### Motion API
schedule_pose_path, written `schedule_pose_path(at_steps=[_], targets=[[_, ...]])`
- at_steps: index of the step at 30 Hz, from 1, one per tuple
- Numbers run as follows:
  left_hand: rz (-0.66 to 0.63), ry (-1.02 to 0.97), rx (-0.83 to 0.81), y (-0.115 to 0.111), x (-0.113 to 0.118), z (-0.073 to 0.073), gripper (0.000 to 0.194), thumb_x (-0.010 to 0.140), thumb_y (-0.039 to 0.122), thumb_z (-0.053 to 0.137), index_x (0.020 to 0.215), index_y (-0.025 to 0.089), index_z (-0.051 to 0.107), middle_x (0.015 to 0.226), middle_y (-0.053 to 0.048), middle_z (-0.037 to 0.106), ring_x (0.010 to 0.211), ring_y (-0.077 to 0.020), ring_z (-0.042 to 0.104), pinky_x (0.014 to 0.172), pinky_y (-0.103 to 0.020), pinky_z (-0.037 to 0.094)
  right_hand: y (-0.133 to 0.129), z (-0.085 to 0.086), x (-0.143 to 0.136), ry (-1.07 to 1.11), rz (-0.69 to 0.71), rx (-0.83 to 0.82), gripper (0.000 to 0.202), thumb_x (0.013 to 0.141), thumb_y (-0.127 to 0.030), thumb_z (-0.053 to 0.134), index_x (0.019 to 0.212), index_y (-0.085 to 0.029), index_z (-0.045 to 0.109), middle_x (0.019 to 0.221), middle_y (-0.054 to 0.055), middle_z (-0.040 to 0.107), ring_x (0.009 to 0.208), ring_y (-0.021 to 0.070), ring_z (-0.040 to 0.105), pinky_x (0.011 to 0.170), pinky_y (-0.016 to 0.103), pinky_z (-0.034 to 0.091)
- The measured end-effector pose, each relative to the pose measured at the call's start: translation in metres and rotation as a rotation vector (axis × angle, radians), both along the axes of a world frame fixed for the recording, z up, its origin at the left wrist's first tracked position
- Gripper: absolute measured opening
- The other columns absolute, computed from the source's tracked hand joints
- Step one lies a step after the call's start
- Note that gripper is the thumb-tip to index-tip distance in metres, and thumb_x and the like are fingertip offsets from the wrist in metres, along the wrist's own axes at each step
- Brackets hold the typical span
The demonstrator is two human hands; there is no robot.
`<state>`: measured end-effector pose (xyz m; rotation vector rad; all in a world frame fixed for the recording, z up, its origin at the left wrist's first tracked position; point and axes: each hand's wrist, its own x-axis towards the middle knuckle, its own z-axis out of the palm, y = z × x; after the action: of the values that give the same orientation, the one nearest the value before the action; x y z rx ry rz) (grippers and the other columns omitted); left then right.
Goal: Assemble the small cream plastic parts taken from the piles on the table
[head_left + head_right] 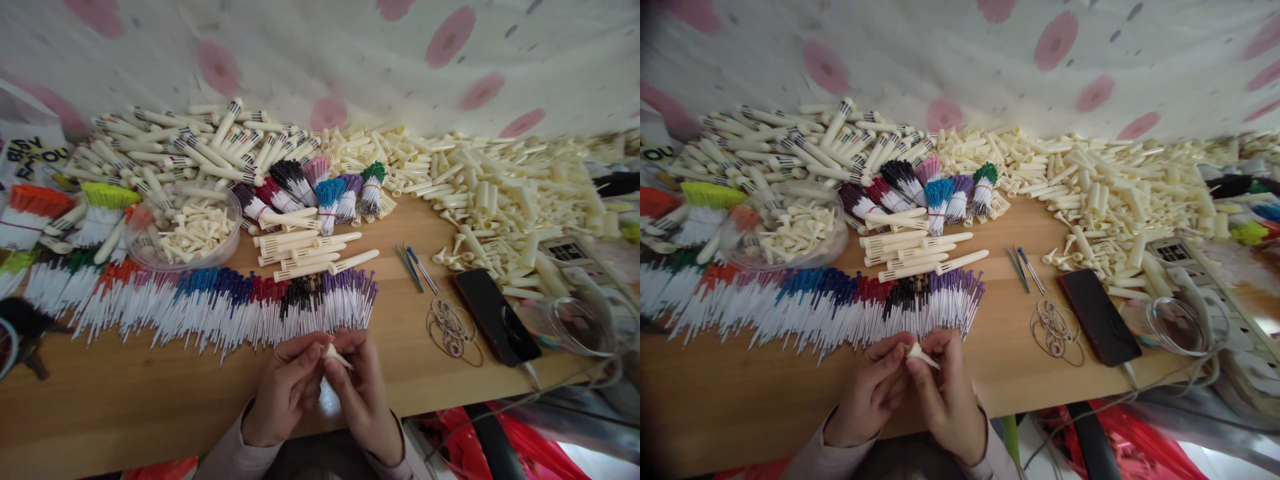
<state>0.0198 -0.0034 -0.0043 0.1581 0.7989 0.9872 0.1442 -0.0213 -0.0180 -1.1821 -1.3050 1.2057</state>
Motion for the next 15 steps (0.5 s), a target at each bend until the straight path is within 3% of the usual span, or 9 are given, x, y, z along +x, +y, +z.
schedule_pose_path(at_steps=[4,6,8,11,13,15], targets=[[0.003,0.015,0.025,0.001,0.0013,-0.0005,0.025,0.064,0.041,0.087,0.079,0.021,0.082,0.031,0.013,0.019,0.031,-0.0008,0.009,0.03,-0.013,0.017,0.0053,-0.0019,0.003,-0.134,0.004,0.013,0.02,0.103,-0.029,0.042,0.091,-0.022,0.056,0.073,-0.001,0.052,0.065,0.0141,0.051,0.058,0.023,0.041],[0.016,0.024,-0.009,0.0013,0.0015,-0.0003,0.026,0.062,0.042,0.088,0.077,0.022,0.082,0.032,0.012,0.025,0.032,-0.0006,0.011,0.03,-0.012,0.016,0.007,-0.0018,0.0033,-0.09,0.022,0.021,0.012,0.1,-0.032,0.048,0.103,-0.023,0.055,0.078,-0.001,0.056,0.069,0.0153,0.054,0.061,0.024,0.043],[0.029,0.042,-0.054,0.0014,0.0014,-0.0002,0.027,0.059,0.042,0.09,0.076,0.023,0.081,0.035,0.011,0.032,0.033,-0.0005,0.014,0.03,-0.012,0.017,0.0063,-0.002,0.0033,-0.029,0.032,-0.006,0.017,0.097,-0.033,0.054,0.112,-0.024,0.05,0.088,0.001,0.059,0.077,0.0167,0.058,0.067,0.025,0.047],[0.033,0.047,-0.057,0.0014,0.0012,-0.0004,0.029,0.059,0.042,0.09,0.077,0.021,0.081,0.034,0.011,0.03,0.033,-0.0009,0.013,0.03,-0.012,0.018,0.0031,-0.0038,0.0043,-0.067,0.028,-0.065,0.01,0.1,-0.031,0.049,0.095,-0.023,0.053,0.08,0.0,0.055,0.071,0.0151,0.054,0.062,0.024,0.044],[0.023,0.033,-0.041,0.0017,0.0013,-0.0004,0.028,0.06,0.042,0.089,0.076,0.021,0.081,0.032,0.013,0.024,0.033,-0.0012,0.01,0.03,-0.013,0.018,0.0016,-0.0044,0.0057,-0.125,0.038,-0.076,0.024,0.103,-0.031,0.041,0.085,-0.022,0.054,0.069,-0.002,0.049,0.063,0.0141,0.049,0.056,0.024,0.039],[0.016,0.03,-0.047,0.002,0.0014,-0.0003,0.029,0.059,0.043,0.09,0.076,0.021,0.081,0.032,0.013,0.022,0.033,-0.0013,0.008,0.03,-0.013,0.016,0.0013,-0.0039,0.0071,-0.12,0.055,-0.069,0.02,0.102,-0.032,0.043,0.09,-0.022,0.055,0.069,-0.002,0.05,0.064,0.0144,0.049,0.056,0.024,0.038]])
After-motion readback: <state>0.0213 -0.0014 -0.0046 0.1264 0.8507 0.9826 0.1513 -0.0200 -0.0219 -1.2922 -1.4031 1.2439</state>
